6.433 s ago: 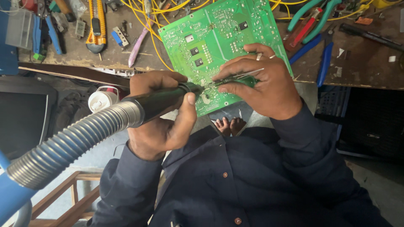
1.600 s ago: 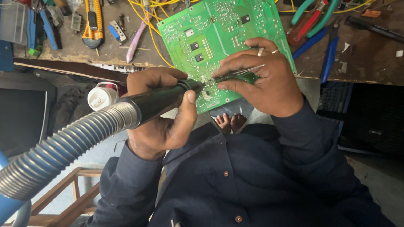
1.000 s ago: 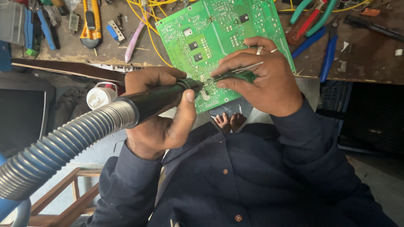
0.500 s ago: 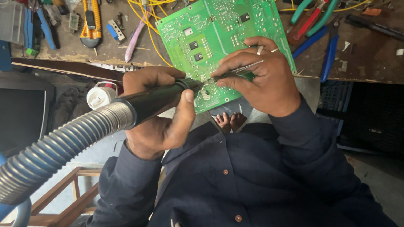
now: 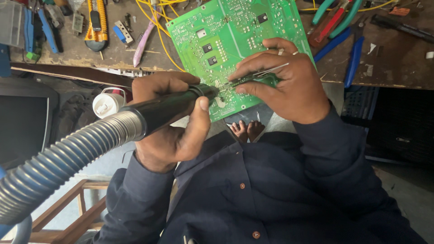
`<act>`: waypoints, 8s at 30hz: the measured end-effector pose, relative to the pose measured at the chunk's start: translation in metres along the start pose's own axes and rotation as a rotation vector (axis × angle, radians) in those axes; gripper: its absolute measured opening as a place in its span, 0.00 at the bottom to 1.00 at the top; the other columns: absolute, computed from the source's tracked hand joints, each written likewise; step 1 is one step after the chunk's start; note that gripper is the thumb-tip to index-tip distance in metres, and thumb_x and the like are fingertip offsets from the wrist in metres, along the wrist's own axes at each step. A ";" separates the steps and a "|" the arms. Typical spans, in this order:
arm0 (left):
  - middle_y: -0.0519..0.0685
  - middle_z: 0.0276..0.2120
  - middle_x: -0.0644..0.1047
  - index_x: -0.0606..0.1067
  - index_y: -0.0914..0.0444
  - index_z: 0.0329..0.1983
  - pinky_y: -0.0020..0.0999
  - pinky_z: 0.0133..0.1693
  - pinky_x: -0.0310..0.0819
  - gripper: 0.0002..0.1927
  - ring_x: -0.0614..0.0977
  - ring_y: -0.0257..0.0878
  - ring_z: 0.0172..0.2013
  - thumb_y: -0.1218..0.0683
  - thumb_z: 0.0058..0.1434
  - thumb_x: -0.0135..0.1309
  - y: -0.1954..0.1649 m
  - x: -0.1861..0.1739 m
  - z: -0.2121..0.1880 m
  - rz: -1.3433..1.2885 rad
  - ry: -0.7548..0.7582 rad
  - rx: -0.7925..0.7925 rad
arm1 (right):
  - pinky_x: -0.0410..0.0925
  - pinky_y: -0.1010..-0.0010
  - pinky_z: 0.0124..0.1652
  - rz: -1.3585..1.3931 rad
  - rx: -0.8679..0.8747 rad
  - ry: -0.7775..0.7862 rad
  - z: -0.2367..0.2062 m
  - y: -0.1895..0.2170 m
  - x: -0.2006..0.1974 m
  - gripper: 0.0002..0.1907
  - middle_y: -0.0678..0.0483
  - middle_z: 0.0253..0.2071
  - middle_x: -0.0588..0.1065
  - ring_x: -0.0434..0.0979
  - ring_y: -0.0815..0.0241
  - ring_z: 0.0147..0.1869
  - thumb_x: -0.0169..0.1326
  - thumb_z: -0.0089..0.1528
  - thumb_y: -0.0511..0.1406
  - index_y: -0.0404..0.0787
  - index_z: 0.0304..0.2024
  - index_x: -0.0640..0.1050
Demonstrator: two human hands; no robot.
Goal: The person uses a hot air gun and tweezers to remove a small component from a green circuit board. They hold the board steady with one hand while directing the hot air and using tweezers to lift the component.
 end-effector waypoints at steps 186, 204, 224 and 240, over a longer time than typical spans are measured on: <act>0.58 0.45 0.75 0.63 0.72 0.53 0.27 0.43 0.80 0.19 0.83 0.39 0.40 0.63 0.69 0.60 -0.005 0.002 0.001 0.008 -0.005 0.000 | 0.61 0.58 0.72 -0.018 -0.002 -0.033 -0.005 -0.001 -0.001 0.10 0.58 0.44 0.83 0.83 0.61 0.54 0.70 0.62 0.37 0.47 0.45 0.85; 0.57 0.45 0.73 0.64 0.71 0.53 0.29 0.43 0.80 0.18 0.83 0.40 0.42 0.63 0.68 0.61 -0.010 0.003 0.004 0.034 0.009 0.046 | 0.60 0.58 0.72 -0.021 -0.020 -0.019 -0.006 0.001 0.000 0.11 0.58 0.45 0.83 0.83 0.62 0.54 0.71 0.61 0.38 0.48 0.45 0.84; 0.57 0.44 0.75 0.64 0.71 0.53 0.27 0.42 0.79 0.18 0.82 0.38 0.40 0.62 0.68 0.61 -0.010 0.004 0.002 0.032 0.004 0.016 | 0.58 0.59 0.71 -0.033 -0.015 0.007 -0.006 0.001 0.003 0.11 0.59 0.45 0.82 0.81 0.62 0.56 0.71 0.61 0.39 0.50 0.45 0.85; 0.57 0.47 0.75 0.64 0.71 0.53 0.27 0.45 0.78 0.18 0.81 0.38 0.41 0.62 0.69 0.60 -0.004 0.003 -0.007 -0.001 -0.006 -0.026 | 0.59 0.60 0.70 -0.052 -0.015 -0.008 -0.008 -0.001 0.002 0.10 0.59 0.44 0.82 0.81 0.62 0.55 0.71 0.60 0.37 0.48 0.43 0.84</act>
Point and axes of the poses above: each hand's wrist, its own z-axis towards the middle knuckle, its own x-axis out of the palm, y = z × x, the point moved 9 cm from there along z, towards the middle knuckle
